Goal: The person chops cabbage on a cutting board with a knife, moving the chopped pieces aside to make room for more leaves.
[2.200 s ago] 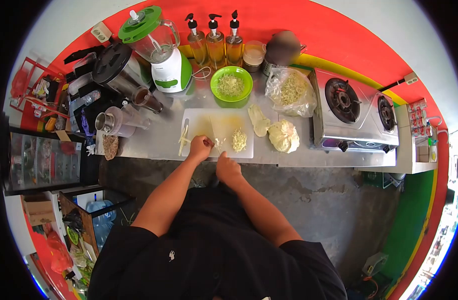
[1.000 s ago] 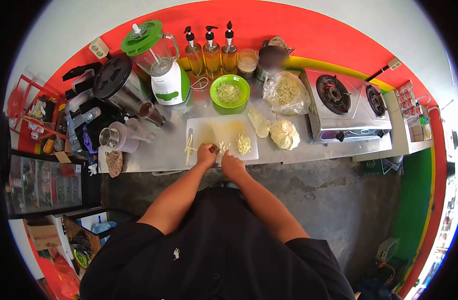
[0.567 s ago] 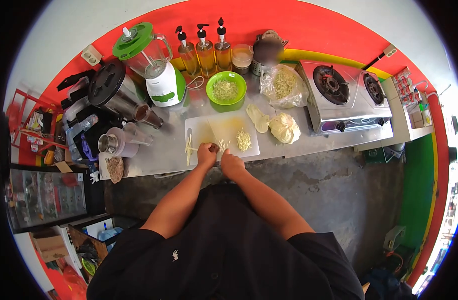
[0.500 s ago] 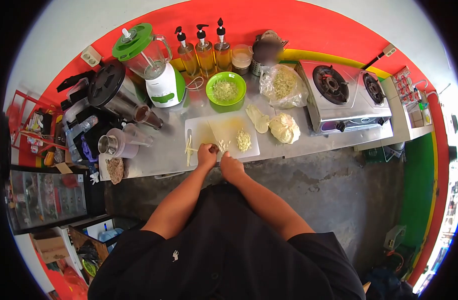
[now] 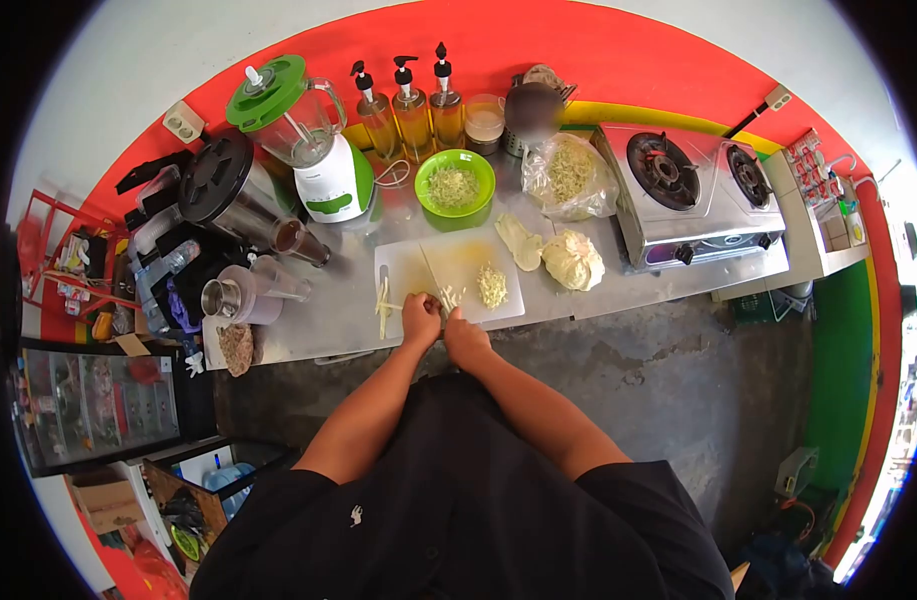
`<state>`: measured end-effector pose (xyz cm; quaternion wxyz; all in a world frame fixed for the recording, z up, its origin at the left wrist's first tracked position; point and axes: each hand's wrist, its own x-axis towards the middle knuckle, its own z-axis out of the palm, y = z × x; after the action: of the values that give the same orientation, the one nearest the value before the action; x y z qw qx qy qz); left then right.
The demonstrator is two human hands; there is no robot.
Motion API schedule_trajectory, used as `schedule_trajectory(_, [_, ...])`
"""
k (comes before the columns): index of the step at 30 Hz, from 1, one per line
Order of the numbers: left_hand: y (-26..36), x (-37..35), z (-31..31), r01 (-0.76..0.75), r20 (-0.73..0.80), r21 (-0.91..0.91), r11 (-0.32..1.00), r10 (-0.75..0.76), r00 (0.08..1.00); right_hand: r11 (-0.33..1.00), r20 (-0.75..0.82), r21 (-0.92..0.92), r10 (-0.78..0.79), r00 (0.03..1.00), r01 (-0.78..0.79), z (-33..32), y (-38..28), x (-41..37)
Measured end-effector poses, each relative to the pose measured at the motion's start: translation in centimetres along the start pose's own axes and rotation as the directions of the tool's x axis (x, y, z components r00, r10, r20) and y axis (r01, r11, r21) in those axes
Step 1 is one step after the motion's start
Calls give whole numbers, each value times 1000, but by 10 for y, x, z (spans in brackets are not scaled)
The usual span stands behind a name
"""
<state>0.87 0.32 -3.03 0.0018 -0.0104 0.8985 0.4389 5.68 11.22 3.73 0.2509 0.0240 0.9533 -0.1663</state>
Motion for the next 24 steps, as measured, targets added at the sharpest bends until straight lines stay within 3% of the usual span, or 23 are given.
schedule_trajectory(12, [10, -8, -4, -94, -24, 20, 995, 94, 995, 968, 20, 235, 86, 996, -88, 3, 23, -1])
schedule_trajectory(20, [13, -12, -8, -150, -27, -16, 989, 150, 988, 930, -135, 295, 267, 954, -218, -5, 41, -7])
schedule_trajectory(24, [27, -21, -15, -161, 11, 104, 981, 161, 987, 956, -113, 258, 172, 979, -138, -12, 40, -13])
